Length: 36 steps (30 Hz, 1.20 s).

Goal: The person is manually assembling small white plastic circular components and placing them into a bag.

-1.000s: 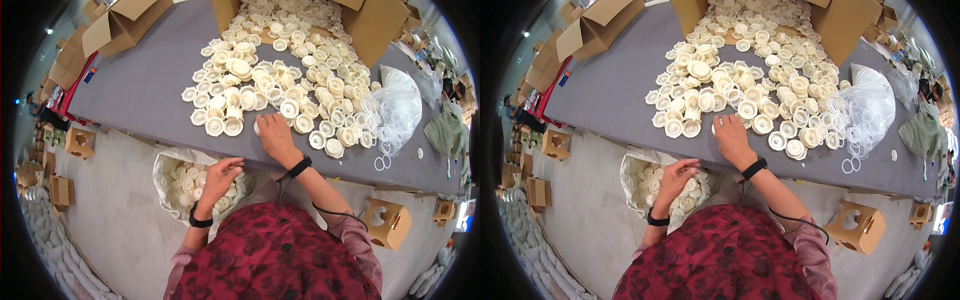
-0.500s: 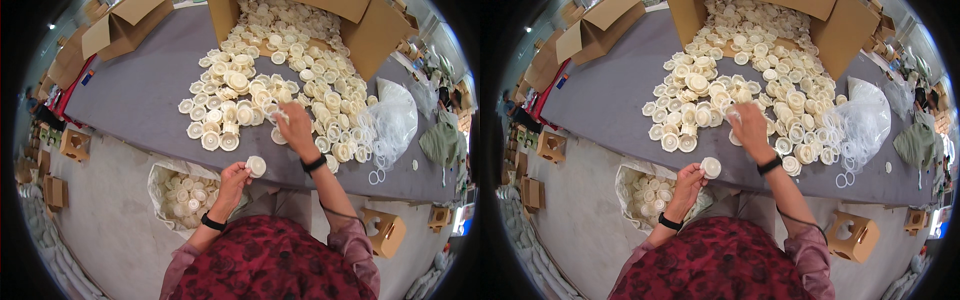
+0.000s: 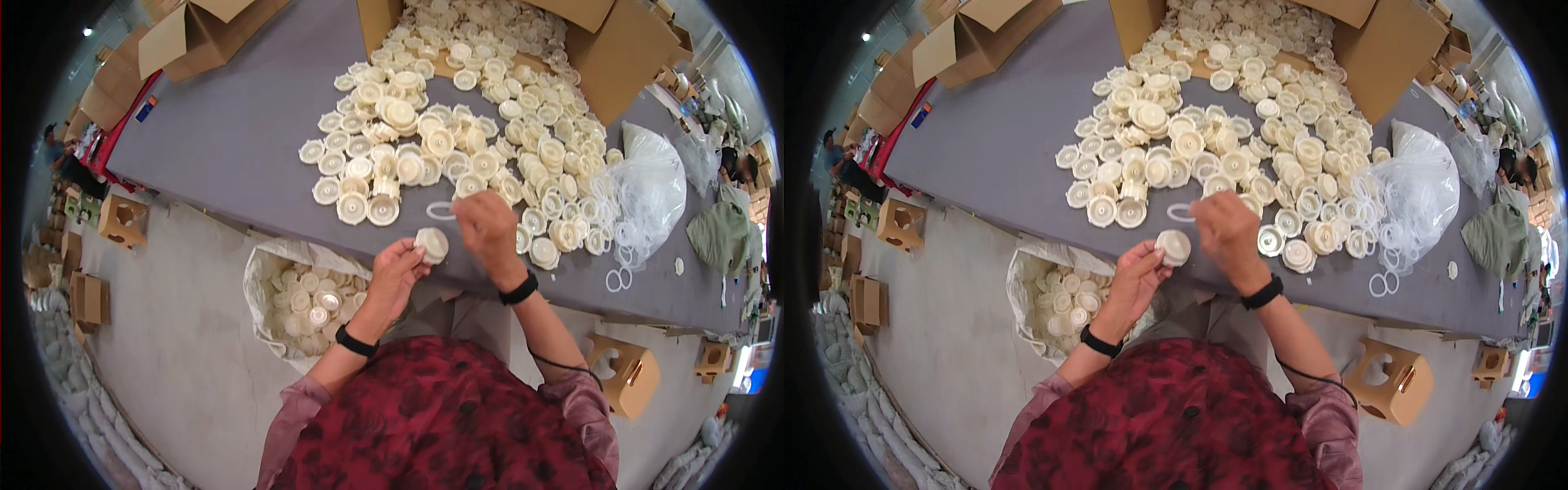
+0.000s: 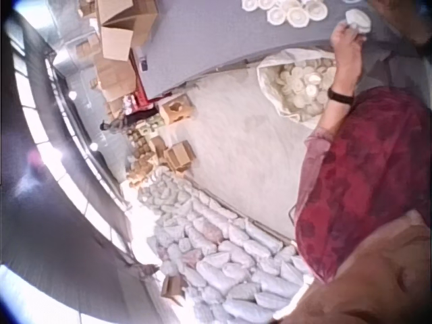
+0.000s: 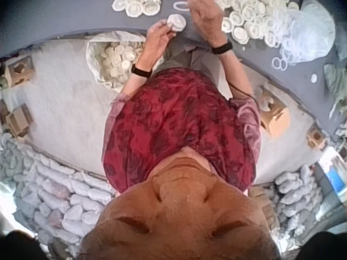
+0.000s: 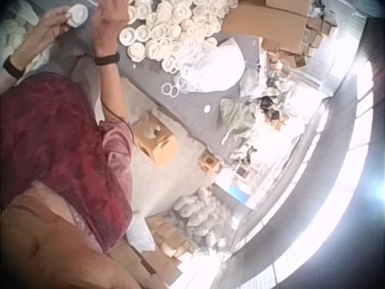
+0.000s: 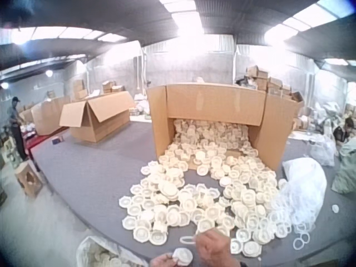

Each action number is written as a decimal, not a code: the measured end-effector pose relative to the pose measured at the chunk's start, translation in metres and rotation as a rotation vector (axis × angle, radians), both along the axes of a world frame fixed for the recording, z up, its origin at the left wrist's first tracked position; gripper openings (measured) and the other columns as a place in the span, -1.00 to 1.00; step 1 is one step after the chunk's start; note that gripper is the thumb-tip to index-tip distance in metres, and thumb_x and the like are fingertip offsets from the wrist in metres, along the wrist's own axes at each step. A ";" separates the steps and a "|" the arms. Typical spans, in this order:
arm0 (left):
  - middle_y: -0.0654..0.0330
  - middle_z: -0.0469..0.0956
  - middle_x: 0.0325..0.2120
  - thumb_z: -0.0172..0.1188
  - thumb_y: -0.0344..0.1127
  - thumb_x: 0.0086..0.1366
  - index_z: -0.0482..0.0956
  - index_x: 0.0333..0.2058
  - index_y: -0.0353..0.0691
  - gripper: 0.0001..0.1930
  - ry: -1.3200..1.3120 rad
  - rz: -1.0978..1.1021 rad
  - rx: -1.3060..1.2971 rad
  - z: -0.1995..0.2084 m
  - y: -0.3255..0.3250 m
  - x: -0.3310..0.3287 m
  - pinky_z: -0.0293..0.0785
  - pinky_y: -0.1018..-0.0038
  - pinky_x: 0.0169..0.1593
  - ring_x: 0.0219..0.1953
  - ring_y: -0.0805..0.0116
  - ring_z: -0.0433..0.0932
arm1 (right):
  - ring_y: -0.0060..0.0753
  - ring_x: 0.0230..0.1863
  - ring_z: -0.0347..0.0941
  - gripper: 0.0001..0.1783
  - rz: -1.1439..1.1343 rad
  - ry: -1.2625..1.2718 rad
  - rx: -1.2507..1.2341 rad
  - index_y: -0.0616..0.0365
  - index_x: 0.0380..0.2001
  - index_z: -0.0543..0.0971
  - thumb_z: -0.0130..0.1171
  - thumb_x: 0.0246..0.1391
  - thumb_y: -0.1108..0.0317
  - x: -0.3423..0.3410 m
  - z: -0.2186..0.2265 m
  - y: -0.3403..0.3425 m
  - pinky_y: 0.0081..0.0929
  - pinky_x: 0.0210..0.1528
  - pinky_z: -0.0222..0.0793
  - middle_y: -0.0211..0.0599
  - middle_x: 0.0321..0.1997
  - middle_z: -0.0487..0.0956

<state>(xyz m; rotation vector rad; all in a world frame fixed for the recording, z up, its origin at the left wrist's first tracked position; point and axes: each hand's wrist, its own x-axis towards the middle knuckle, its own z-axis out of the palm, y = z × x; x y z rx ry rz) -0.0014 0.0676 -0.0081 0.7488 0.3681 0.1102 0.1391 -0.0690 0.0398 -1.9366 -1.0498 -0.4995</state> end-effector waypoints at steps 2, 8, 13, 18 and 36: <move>0.18 0.61 -0.27 0.19 -0.38 0.32 0.51 -0.15 -0.30 -0.83 -0.068 0.013 -0.069 0.001 -0.006 0.007 0.52 0.53 -0.19 -0.31 0.46 0.57 | -0.22 -0.38 0.49 -0.79 0.046 -0.139 -0.070 0.19 -0.35 0.62 0.27 -0.17 0.55 -0.028 -0.005 -0.007 -0.36 -0.43 0.40 -0.29 -0.41 0.55; 0.20 0.59 -0.18 0.18 -0.38 0.33 0.48 -0.07 -0.28 -0.77 -0.088 -0.023 -0.163 -0.006 -0.017 -0.003 0.51 0.42 -0.03 -0.13 0.44 0.56 | -0.24 -0.33 0.48 -0.62 0.041 -0.204 -0.141 0.22 -0.28 0.60 0.26 -0.33 0.54 -0.064 -0.011 -0.025 -0.38 -0.42 0.44 -0.30 -0.32 0.52; 0.20 0.58 -0.18 0.21 -0.39 0.31 0.48 -0.09 -0.28 -0.77 -0.101 0.013 -0.188 -0.001 -0.024 -0.009 0.50 0.42 -0.02 -0.14 0.43 0.56 | -0.24 -0.32 0.49 -0.58 0.111 -0.247 -0.136 0.23 -0.25 0.61 0.25 -0.35 0.56 -0.074 -0.013 -0.035 -0.38 -0.40 0.46 -0.28 -0.29 0.54; 0.20 0.58 -0.16 0.20 -0.37 0.33 0.47 -0.06 -0.25 -0.76 -0.149 -0.002 -0.133 -0.007 -0.030 -0.012 0.50 0.38 0.02 -0.10 0.41 0.56 | -0.25 -0.32 0.49 -0.65 0.065 -0.177 -0.029 0.24 -0.26 0.62 0.29 -0.26 0.58 -0.082 -0.014 -0.041 -0.41 -0.38 0.46 -0.28 -0.30 0.54; 0.13 0.48 0.07 0.33 -0.29 0.26 0.40 0.09 -0.31 -0.51 -0.249 -0.058 -0.127 -0.029 -0.042 -0.023 0.32 0.30 0.25 0.12 0.29 0.45 | -0.63 -0.28 0.49 -0.77 0.322 1.146 0.580 0.28 -0.17 0.62 0.28 0.06 0.60 -0.083 -0.034 -0.060 -0.65 -0.26 0.48 -0.35 -0.17 0.56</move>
